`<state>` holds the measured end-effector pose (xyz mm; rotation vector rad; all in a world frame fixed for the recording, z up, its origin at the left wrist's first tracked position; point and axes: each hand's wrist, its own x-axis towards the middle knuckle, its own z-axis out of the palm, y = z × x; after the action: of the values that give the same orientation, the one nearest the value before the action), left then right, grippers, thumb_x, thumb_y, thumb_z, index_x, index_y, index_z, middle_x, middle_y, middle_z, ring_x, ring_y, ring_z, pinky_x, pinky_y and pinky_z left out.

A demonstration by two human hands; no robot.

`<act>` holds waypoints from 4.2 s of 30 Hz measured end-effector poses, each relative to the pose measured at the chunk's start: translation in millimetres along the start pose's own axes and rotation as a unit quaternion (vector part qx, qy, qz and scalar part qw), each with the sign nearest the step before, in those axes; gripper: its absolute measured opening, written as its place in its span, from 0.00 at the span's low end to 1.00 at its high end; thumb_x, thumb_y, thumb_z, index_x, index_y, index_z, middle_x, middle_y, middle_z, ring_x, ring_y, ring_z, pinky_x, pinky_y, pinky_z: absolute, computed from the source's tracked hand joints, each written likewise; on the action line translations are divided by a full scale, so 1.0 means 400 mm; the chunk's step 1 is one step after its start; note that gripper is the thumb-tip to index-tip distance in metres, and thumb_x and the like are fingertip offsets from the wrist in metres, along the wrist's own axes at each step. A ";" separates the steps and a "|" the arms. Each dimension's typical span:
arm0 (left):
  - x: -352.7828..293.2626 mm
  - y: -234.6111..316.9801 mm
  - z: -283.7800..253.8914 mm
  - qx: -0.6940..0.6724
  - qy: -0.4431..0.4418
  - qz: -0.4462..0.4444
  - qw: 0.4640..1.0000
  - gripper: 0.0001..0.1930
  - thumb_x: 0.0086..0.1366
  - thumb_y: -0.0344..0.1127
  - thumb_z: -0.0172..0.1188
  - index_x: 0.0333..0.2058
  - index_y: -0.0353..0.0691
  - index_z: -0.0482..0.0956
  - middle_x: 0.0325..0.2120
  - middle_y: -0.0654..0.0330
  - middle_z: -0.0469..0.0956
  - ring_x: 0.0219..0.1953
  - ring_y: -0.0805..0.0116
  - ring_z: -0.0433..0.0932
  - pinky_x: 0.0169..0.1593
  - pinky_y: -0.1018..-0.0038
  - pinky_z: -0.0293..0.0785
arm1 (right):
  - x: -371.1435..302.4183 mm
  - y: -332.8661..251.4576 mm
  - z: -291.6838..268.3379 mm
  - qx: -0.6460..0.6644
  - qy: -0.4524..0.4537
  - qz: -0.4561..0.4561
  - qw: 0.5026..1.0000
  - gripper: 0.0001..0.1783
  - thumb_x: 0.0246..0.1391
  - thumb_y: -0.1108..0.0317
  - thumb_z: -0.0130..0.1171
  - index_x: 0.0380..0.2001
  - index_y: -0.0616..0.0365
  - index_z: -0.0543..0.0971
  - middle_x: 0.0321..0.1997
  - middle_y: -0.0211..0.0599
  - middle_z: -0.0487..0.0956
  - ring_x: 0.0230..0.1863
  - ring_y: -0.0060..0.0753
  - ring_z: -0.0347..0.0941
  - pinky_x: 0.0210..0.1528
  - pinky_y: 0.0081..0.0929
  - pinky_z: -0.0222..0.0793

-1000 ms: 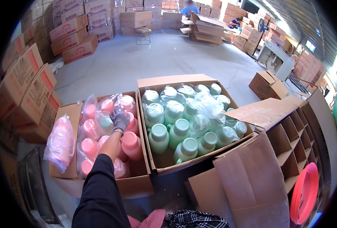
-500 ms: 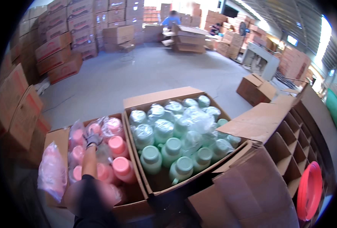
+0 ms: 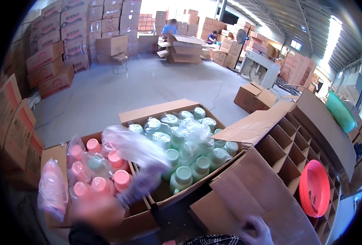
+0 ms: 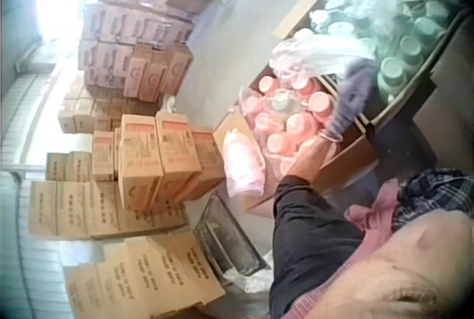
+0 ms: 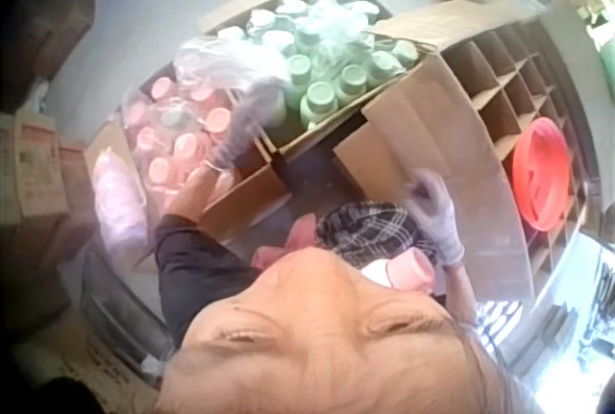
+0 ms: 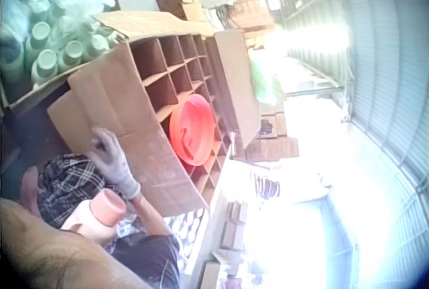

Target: The person sits on the floor in a warehouse and assembles thermos flasks by hand. They pick up pink and green flasks, insert black rubber stoppers, and screw on lids. The person then wraps the assembled flasks in plastic bags and places them into a cardboard box with dividers.

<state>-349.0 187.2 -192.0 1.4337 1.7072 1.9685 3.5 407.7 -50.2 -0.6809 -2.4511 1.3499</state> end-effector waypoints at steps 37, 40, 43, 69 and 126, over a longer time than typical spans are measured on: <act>-0.073 0.331 0.625 0.292 -0.061 0.322 0.899 0.13 0.69 0.28 0.52 0.51 0.34 0.75 0.32 0.61 0.75 0.26 0.70 0.70 0.33 0.77 0.72 | -0.189 0.189 -0.062 0.080 0.205 -0.093 0.971 0.27 0.50 0.64 0.71 0.52 0.62 0.77 0.44 0.47 0.82 0.45 0.35 0.80 0.48 0.31 0.74; -0.106 0.363 0.629 -0.045 -0.026 0.024 0.998 0.14 0.60 0.24 0.60 0.46 0.32 0.77 0.37 0.57 0.78 0.37 0.67 0.76 0.41 0.72 0.75 | -0.267 0.266 -0.083 -0.098 0.347 -0.080 0.929 0.10 0.55 0.72 0.59 0.40 0.61 0.79 0.31 0.42 0.81 0.31 0.37 0.78 0.38 0.28 0.74; -0.192 0.318 0.590 -0.032 -0.133 -0.063 0.989 0.14 0.67 0.35 0.59 0.47 0.31 0.75 0.38 0.62 0.78 0.39 0.70 0.77 0.46 0.72 0.76 | -0.349 0.353 -0.032 -0.025 0.407 0.012 0.913 0.13 0.54 0.71 0.58 0.43 0.65 0.77 0.33 0.42 0.79 0.35 0.32 0.75 0.43 0.27 0.72; -0.434 0.520 0.531 0.108 -0.314 -0.054 0.942 0.10 0.70 0.37 0.54 0.43 0.38 0.76 0.35 0.58 0.78 0.38 0.70 0.77 0.43 0.71 0.73 | -0.953 0.333 0.279 -0.351 0.031 -0.209 0.912 0.13 0.42 0.65 0.62 0.36 0.50 0.80 0.41 0.33 0.77 0.47 0.39 0.71 0.55 0.51 0.68; 0.122 0.109 -0.019 0.524 0.036 -0.173 0.833 0.42 0.44 0.44 0.73 0.59 0.45 0.67 0.50 0.43 0.69 0.53 0.42 0.72 0.53 0.55 0.74 | 0.064 0.119 0.233 -0.177 -0.035 -0.196 0.964 0.29 0.50 0.59 0.66 0.55 0.55 0.73 0.54 0.45 0.74 0.55 0.48 0.71 0.59 0.41 0.67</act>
<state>-361.0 199.8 -128.2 1.0709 3.0254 0.8412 -46.1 375.4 -139.9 -0.1932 -2.7239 0.8097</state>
